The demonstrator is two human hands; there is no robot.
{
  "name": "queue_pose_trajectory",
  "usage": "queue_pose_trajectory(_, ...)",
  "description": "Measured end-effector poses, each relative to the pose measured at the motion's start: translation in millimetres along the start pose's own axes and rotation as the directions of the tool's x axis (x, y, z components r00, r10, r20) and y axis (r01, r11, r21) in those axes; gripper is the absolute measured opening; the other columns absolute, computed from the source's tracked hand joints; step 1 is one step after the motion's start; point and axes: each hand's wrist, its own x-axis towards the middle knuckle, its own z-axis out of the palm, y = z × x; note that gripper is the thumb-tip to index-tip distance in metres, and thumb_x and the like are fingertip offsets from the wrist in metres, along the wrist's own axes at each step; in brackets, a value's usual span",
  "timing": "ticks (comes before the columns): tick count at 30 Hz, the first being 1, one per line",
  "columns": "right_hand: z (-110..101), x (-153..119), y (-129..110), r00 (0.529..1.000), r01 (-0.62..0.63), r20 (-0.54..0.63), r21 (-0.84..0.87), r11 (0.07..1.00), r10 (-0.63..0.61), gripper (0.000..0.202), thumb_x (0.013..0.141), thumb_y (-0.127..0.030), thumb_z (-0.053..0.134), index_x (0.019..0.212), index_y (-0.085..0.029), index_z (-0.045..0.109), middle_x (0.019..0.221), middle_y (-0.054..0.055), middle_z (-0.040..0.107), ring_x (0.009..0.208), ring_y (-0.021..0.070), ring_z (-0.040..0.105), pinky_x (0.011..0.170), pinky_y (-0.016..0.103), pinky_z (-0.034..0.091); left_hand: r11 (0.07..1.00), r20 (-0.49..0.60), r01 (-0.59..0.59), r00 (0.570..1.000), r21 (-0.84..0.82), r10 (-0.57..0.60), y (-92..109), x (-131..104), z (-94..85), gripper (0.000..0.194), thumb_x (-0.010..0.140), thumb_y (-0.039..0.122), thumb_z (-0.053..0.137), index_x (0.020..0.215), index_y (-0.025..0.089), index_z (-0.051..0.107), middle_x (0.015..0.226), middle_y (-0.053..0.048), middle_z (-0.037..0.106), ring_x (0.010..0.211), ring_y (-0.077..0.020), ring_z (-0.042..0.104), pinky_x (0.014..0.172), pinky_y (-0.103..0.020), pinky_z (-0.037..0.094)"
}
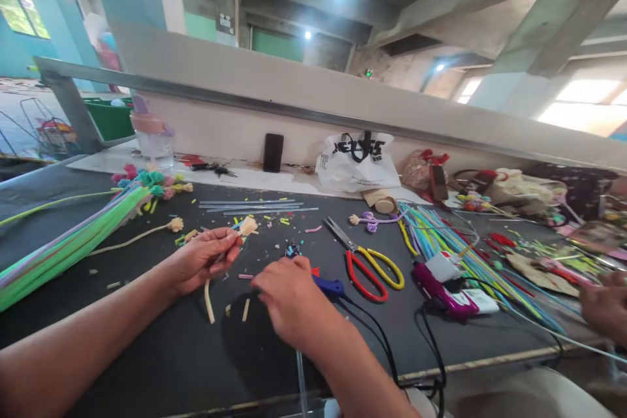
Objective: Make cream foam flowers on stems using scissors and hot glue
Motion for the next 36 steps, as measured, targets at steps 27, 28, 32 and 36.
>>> queue_pose_trajectory(27, -20.7, -20.0, -6.4, 0.891, -0.224, -0.428, -0.123, 0.967, 0.152, 0.017, 0.085, -0.017, 0.050, 0.073, -0.025, 0.059, 0.063, -0.006, 0.068, 0.055, 0.0124, 0.057, 0.092, 0.037, 0.031, 0.825, 0.013, 0.052, 0.997, 0.562, -0.071, -5.1, -14.9, 35.7, 0.022, 0.078, 0.036, 0.052, 0.071, 0.016, 0.052, 0.050, 0.005, 0.054, 0.031, -0.0026, 0.033, 0.034, -0.015, 0.020)
queue_pose_trajectory(28, -21.3, -20.2, -7.2, 0.889, -0.231, -0.431, -0.129, 0.964, 0.156, 0.017, 0.085, -0.017, 0.050, 0.072, -0.024, 0.059, 0.061, -0.005, 0.067, 0.055, 0.0125, 0.057, 0.093, 0.038, 0.030, 0.812, 0.005, 0.052, 0.998, 0.581, -0.067, -4.7, -15.3, 36.7, 0.022, 0.078, 0.037, 0.052, 0.070, 0.016, 0.052, 0.050, 0.005, 0.054, 0.031, -0.0029, 0.033, 0.034, -0.015, 0.021)
queue_pose_trajectory(32, -21.2, -19.7, -10.5, 0.895, -0.245, -0.413, -0.146, 0.958, 0.166, 0.020, 0.086, -0.017, 0.048, 0.070, -0.023, 0.059, 0.062, -0.005, 0.068, 0.056, 0.0122, 0.059, 0.095, 0.040, 0.025, 0.762, -0.026, 0.061, 0.998, 0.645, -0.058, -4.5, -16.5, 38.9, 0.022, 0.076, 0.037, 0.052, 0.068, 0.016, 0.053, 0.049, 0.005, 0.053, 0.033, -0.0041, 0.033, 0.034, -0.016, 0.022)
queue_pose_trajectory(36, -16.1, -19.9, -11.5, 0.917, -0.263, -0.350, -0.175, 0.949, 0.190, 0.020, 0.086, -0.016, 0.047, 0.073, -0.022, 0.060, 0.064, -0.004, 0.067, 0.061, 0.0131, 0.060, 0.098, 0.043, 0.020, 0.698, -0.019, 0.015, 1.000, 0.716, -0.001, -4.6, -17.7, 39.3, 0.021, 0.077, 0.035, 0.051, 0.068, 0.017, 0.056, 0.051, 0.004, 0.053, 0.037, -0.0061, 0.037, 0.037, -0.017, 0.024)
